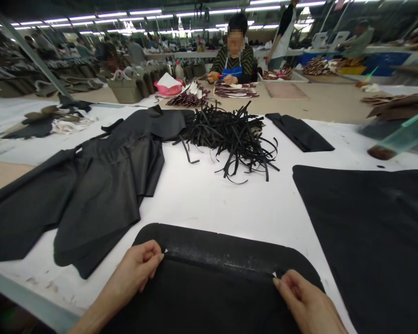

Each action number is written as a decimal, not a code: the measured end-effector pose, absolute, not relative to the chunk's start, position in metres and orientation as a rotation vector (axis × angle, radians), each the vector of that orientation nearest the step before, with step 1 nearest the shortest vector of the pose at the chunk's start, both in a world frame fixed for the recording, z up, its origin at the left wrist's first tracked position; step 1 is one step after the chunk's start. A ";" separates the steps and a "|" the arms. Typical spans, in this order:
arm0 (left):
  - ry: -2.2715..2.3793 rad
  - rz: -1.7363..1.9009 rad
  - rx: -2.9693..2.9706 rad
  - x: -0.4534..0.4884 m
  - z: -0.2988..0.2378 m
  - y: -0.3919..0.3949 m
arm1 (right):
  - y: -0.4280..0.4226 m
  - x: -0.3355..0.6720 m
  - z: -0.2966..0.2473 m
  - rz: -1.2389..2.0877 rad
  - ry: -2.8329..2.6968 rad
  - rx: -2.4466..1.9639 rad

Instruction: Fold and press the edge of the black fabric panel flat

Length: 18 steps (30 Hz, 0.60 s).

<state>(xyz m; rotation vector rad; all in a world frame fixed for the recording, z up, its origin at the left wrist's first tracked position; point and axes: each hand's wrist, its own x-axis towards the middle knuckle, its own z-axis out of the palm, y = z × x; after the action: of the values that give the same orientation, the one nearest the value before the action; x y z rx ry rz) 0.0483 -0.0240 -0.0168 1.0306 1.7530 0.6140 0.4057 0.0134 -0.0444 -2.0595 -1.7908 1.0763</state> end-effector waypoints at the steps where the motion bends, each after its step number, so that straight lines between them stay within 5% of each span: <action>1: 1.766 0.612 1.045 0.048 -0.016 -0.024 | 0.013 0.406 -0.045 1.081 -1.785 -2.063; 18: 1.877 0.552 1.203 0.049 -0.016 -0.023 | 0.014 0.400 -0.038 1.077 -1.717 -2.124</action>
<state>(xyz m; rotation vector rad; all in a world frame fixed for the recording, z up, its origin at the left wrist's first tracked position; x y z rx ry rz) 0.0492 -0.0226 -0.0155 1.2030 1.8774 0.5519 0.4001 0.0138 -0.0381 -2.1240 -1.7174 1.0765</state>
